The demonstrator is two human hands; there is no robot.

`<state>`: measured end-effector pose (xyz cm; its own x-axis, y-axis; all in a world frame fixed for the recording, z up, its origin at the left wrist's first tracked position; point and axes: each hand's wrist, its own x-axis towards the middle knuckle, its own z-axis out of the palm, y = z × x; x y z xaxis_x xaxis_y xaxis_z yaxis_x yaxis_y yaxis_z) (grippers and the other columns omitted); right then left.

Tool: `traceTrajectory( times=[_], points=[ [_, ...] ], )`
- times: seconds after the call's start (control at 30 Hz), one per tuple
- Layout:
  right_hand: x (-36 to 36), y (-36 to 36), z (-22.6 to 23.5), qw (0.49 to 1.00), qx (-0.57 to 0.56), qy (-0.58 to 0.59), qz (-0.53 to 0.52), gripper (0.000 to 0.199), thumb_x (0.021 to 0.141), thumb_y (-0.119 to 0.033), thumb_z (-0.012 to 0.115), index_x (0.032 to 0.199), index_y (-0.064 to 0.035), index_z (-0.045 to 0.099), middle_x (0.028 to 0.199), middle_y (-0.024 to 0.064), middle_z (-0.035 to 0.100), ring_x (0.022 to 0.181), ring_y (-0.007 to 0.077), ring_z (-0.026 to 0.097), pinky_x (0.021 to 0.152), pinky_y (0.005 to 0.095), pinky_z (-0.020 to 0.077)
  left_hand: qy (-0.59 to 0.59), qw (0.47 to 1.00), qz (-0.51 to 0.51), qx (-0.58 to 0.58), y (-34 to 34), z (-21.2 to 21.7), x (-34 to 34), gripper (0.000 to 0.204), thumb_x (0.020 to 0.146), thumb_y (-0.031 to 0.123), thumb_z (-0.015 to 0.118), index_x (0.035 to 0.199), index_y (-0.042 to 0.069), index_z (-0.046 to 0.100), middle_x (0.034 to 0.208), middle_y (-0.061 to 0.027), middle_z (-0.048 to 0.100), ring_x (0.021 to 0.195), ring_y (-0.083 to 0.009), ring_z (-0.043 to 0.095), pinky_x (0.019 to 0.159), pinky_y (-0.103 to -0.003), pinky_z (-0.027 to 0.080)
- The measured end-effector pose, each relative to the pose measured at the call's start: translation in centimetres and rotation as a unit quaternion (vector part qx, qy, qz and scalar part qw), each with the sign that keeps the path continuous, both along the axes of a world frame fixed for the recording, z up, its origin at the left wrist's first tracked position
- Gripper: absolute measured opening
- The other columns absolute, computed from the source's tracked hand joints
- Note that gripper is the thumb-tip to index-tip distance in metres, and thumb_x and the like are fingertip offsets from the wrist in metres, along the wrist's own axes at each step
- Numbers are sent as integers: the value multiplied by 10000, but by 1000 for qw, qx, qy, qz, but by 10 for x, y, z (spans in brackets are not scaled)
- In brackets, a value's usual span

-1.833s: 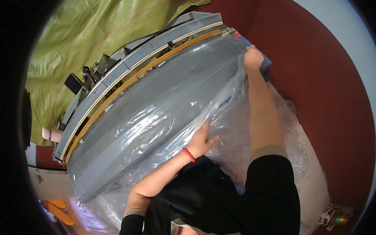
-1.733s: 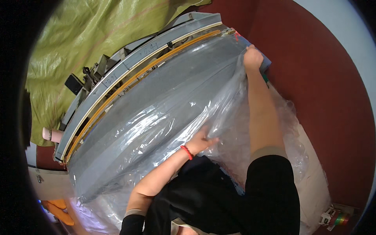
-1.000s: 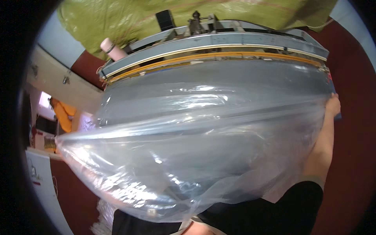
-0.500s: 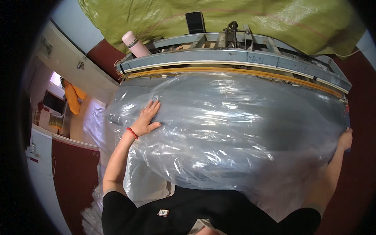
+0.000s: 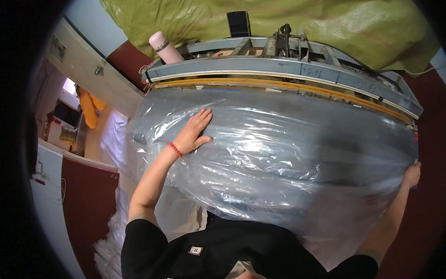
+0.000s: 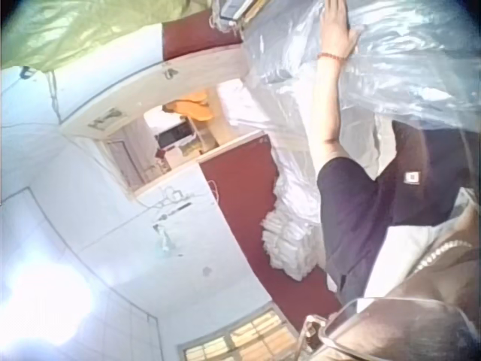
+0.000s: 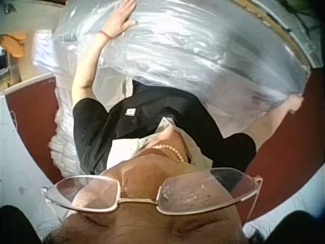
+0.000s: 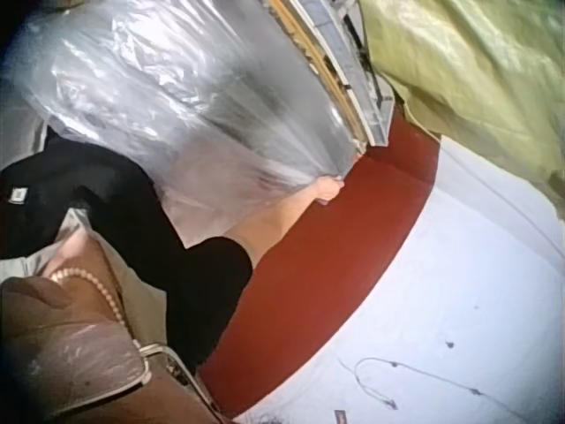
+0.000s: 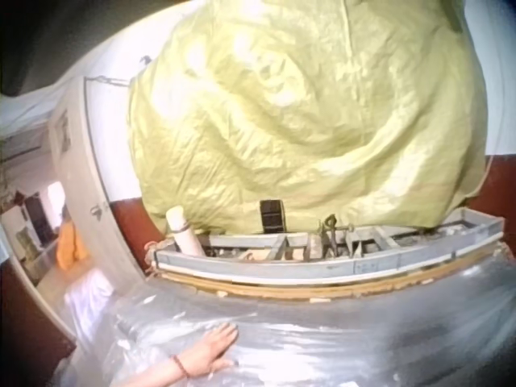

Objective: Operating a plastic sealing machine to create or seal large plastic bags/covers.

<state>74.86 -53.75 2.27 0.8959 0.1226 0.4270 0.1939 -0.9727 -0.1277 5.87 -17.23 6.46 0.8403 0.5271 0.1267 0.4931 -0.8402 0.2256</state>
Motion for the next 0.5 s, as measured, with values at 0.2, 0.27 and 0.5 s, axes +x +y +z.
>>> traceTrajectory(
  times=[0.2,0.27,0.5],
  points=[
    [5,-3,-2,1000,11,16,6,347,888,-376,314,962,-106,518,926,185,575,882,393,523,679,474,421,15,999,32,16,-21,-4,-26,666,783,442,516,1239,-16,356,1291,-171,352,1186,-357,314,957,-391,291],
    [8,-9,-2,997,65,-13,43,366,886,-383,342,943,-77,534,862,170,594,835,331,565,673,416,434,-29,997,52,58,-17,-4,-23,509,788,346,545,1141,-13,473,1165,-160,478,1028,-347,451,851,-366,395],
    [90,-92,-19,779,552,177,240,393,857,-330,500,1065,2,542,990,34,564,901,141,520,794,262,396,-134,967,181,122,18,-22,7,154,736,167,613,744,14,607,721,-114,551,718,-275,518,617,-356,429]
  ],
)
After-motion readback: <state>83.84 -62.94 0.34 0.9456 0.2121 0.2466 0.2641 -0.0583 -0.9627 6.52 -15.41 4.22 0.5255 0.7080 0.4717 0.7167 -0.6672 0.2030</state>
